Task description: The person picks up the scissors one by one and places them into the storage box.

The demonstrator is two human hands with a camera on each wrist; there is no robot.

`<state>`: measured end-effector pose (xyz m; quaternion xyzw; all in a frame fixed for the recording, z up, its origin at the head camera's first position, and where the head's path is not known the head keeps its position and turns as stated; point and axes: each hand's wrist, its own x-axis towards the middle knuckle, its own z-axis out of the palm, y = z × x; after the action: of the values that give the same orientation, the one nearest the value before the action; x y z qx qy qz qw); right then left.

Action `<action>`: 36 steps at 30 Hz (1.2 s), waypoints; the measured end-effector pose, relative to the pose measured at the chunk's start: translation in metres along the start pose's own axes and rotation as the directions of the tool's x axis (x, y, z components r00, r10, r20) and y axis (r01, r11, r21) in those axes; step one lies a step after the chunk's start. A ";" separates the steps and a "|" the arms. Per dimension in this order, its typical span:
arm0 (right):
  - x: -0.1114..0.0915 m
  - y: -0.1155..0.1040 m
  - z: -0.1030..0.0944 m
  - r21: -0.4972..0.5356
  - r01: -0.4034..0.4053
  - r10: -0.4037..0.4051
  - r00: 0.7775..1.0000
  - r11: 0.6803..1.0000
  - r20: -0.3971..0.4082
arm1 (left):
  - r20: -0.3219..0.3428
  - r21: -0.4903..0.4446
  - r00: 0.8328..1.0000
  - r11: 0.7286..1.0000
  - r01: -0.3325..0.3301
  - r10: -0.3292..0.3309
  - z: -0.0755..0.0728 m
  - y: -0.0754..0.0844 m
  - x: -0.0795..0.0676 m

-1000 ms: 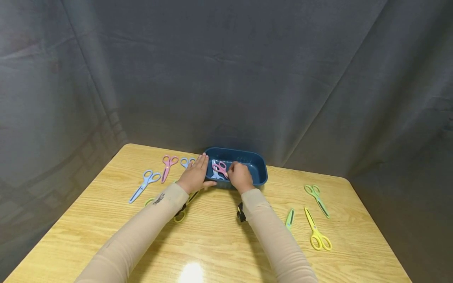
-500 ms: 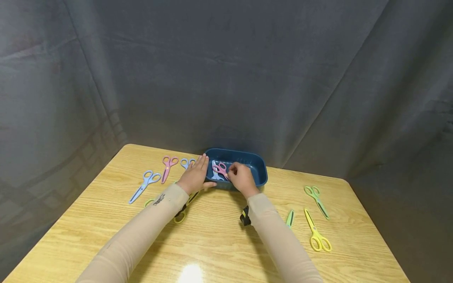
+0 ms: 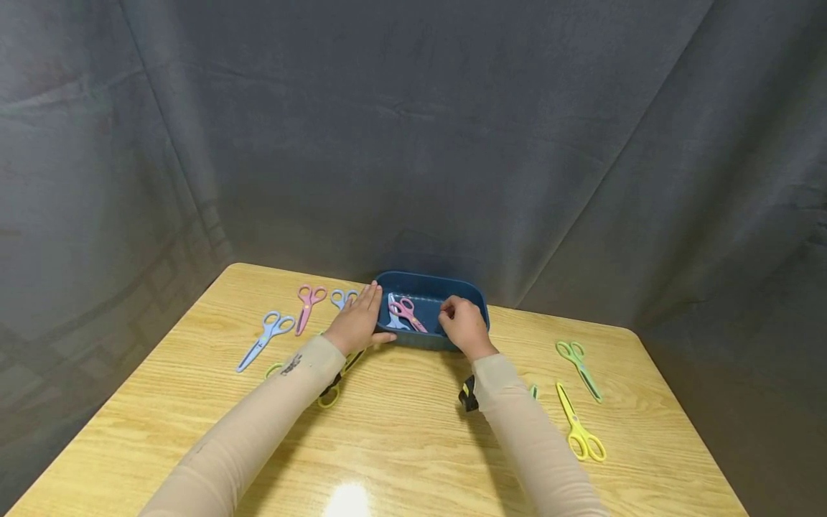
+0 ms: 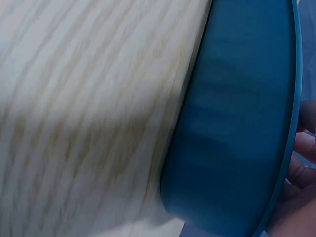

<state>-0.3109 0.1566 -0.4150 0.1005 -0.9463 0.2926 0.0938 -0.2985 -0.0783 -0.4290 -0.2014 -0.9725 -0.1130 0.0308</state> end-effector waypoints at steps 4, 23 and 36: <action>0.001 0.009 -0.007 -0.044 -0.001 0.001 1.000 0.999 -0.004 | -0.004 0.005 1.000 1.000 0.001 -0.001 0.000 0.000 0.000; -0.004 0.033 -0.055 -0.160 -0.049 0.036 0.996 0.986 -0.083 | 0.018 0.005 1.000 1.000 0.013 -0.013 0.003 -0.002 0.001; -0.016 0.072 -0.077 -0.225 -0.134 0.124 0.991 0.965 -0.060 | 0.011 0.000 1.000 1.000 0.004 -0.004 0.002 -0.002 0.001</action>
<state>-0.3041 0.2609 -0.3948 0.0206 -0.9758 0.1894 0.1071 -0.3001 -0.0791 -0.4316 -0.2000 -0.9730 -0.1121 0.0253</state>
